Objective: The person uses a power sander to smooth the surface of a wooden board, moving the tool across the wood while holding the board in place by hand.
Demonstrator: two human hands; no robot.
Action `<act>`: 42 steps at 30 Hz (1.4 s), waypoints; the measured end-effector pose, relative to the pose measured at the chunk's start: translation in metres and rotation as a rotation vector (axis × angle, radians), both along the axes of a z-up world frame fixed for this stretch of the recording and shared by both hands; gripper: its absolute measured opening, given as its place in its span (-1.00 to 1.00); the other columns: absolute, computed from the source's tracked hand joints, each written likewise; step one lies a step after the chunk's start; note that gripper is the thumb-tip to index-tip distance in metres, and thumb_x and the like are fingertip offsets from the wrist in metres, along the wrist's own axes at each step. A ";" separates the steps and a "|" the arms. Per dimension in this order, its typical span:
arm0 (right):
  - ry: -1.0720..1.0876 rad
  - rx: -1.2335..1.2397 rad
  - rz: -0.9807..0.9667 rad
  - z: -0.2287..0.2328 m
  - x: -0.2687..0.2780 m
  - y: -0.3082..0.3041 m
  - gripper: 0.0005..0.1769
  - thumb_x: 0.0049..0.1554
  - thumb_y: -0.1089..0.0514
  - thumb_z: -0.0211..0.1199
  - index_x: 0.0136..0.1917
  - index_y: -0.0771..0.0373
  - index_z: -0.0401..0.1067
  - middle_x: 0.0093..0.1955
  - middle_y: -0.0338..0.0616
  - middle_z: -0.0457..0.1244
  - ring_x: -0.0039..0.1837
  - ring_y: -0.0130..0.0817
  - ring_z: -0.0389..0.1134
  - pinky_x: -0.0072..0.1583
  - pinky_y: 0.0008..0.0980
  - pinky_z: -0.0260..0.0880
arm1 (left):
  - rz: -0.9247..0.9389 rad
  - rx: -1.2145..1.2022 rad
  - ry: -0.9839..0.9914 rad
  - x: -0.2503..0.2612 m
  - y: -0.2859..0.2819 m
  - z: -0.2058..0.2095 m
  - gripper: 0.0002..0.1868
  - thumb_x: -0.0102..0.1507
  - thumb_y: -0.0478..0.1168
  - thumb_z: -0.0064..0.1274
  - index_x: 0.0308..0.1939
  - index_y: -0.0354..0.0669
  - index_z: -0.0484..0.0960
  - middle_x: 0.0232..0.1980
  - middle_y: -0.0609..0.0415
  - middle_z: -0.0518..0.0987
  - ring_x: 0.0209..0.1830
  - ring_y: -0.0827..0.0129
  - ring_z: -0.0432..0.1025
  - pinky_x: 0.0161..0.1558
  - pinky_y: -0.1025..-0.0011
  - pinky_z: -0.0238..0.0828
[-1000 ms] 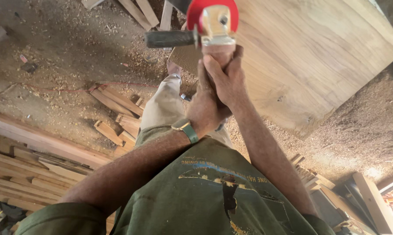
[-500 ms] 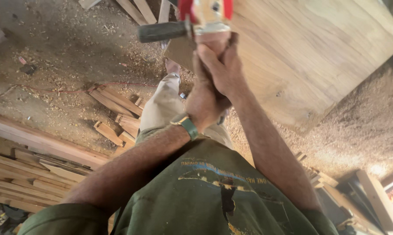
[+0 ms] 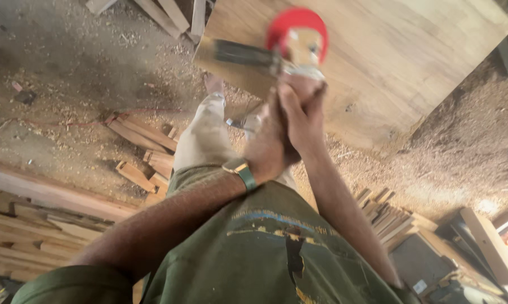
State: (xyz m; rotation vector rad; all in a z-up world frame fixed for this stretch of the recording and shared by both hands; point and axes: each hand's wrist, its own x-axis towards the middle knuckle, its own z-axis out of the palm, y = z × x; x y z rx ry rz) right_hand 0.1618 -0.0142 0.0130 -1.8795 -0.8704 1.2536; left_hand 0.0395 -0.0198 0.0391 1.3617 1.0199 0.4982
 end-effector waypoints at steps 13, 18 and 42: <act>0.042 -0.079 0.255 -0.002 -0.018 0.046 -0.13 0.21 -0.13 0.28 0.48 0.35 -0.14 0.30 0.21 0.26 0.25 -0.10 0.46 0.19 -0.28 0.60 | 0.248 -0.448 0.012 -0.021 0.024 0.027 0.27 0.08 -0.30 0.26 0.45 -0.45 -0.53 -0.01 -0.27 0.51 -0.40 0.16 0.57 -0.52 0.23 0.63; -0.018 -0.200 0.412 0.000 -0.031 0.079 -0.07 0.18 -0.23 0.25 0.49 0.30 -0.17 0.34 0.25 0.24 0.25 0.02 0.47 0.14 -0.06 0.57 | 0.322 -0.501 -0.060 -0.026 0.035 0.030 0.09 0.16 -0.30 0.23 0.45 -0.23 -0.35 -0.08 -0.26 0.58 -0.47 0.16 0.51 -0.55 0.28 0.49; -0.172 0.108 0.410 -0.005 0.069 0.207 -0.10 0.35 -0.26 0.36 0.59 0.36 0.05 0.49 0.15 0.24 0.48 -0.16 0.34 0.45 -0.23 0.43 | 0.214 -0.203 0.224 0.050 0.163 0.008 0.50 0.05 -0.15 0.45 0.50 -0.26 -0.66 0.01 -0.39 0.54 -0.18 -0.06 0.59 -0.19 0.12 0.65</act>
